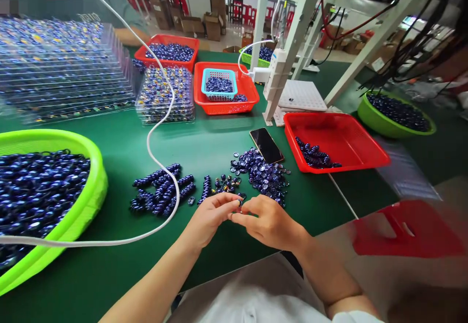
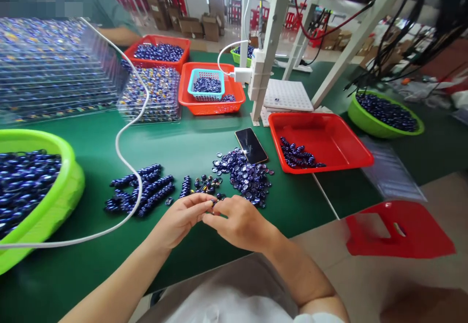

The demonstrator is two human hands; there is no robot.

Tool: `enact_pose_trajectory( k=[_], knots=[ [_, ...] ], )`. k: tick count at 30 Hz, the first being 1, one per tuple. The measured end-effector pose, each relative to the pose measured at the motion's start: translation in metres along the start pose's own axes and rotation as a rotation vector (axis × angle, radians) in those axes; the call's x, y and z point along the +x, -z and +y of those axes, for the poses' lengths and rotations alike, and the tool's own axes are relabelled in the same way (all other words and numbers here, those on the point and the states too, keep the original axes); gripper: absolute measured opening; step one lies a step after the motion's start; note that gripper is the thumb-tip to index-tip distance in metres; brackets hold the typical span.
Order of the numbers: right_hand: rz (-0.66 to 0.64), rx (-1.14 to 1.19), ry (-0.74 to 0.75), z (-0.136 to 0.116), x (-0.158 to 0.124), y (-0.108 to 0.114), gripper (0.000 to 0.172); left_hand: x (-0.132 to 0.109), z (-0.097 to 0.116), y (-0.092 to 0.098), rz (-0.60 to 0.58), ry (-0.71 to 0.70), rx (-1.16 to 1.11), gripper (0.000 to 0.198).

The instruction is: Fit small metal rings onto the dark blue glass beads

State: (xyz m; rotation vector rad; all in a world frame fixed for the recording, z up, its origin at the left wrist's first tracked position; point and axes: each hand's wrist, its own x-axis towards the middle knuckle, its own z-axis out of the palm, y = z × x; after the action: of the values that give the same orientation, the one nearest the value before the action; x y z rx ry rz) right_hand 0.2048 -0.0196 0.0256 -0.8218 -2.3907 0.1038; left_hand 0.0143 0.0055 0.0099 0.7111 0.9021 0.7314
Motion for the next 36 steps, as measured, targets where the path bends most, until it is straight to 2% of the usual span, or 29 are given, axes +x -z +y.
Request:
enact_pose_trajectory(
  k=[7,10,13,17,20,23,25,29,33,36],
  knots=[
    [-0.086,-0.140,-0.011,-0.002,0.001,0.002,0.015,-0.001,0.003,0.000,-0.005,0.013,0.015,0.026],
    [-0.088,-0.128,-0.048,-0.002,0.001,0.001,0.017,-0.001,0.004,-0.002,-0.003,0.002,0.024,0.026],
    [-0.038,0.025,-0.156,-0.005,0.000,0.002,0.020,-0.003,0.003,-0.006,0.028,-0.058,0.053,0.027],
    [0.001,0.408,-0.329,-0.007,-0.004,0.006,0.018,-0.003,0.001,-0.009,0.028,-0.101,0.034,0.030],
    [-0.053,0.562,-0.354,-0.005,-0.006,0.007,0.026,0.000,-0.002,-0.008,-0.016,-0.058,-0.009,0.036],
    [-0.084,0.591,-0.320,-0.002,-0.007,0.004,0.033,0.002,-0.005,-0.005,-0.025,-0.040,-0.050,0.041],
    [-0.039,0.546,-0.263,-0.001,-0.006,0.000,0.036,0.002,-0.005,-0.004,-0.023,-0.033,-0.075,0.042],
    [0.134,0.343,-0.143,0.001,-0.004,-0.011,0.041,0.001,-0.003,-0.003,-0.028,-0.026,-0.107,0.040],
    [0.280,0.196,-0.197,0.001,-0.005,-0.015,0.038,-0.002,0.001,-0.004,-0.023,-0.093,-0.095,0.034],
    [0.302,0.237,-0.257,0.001,-0.005,-0.012,0.038,-0.005,0.004,-0.007,0.021,-0.174,-0.039,0.032]
  ],
)
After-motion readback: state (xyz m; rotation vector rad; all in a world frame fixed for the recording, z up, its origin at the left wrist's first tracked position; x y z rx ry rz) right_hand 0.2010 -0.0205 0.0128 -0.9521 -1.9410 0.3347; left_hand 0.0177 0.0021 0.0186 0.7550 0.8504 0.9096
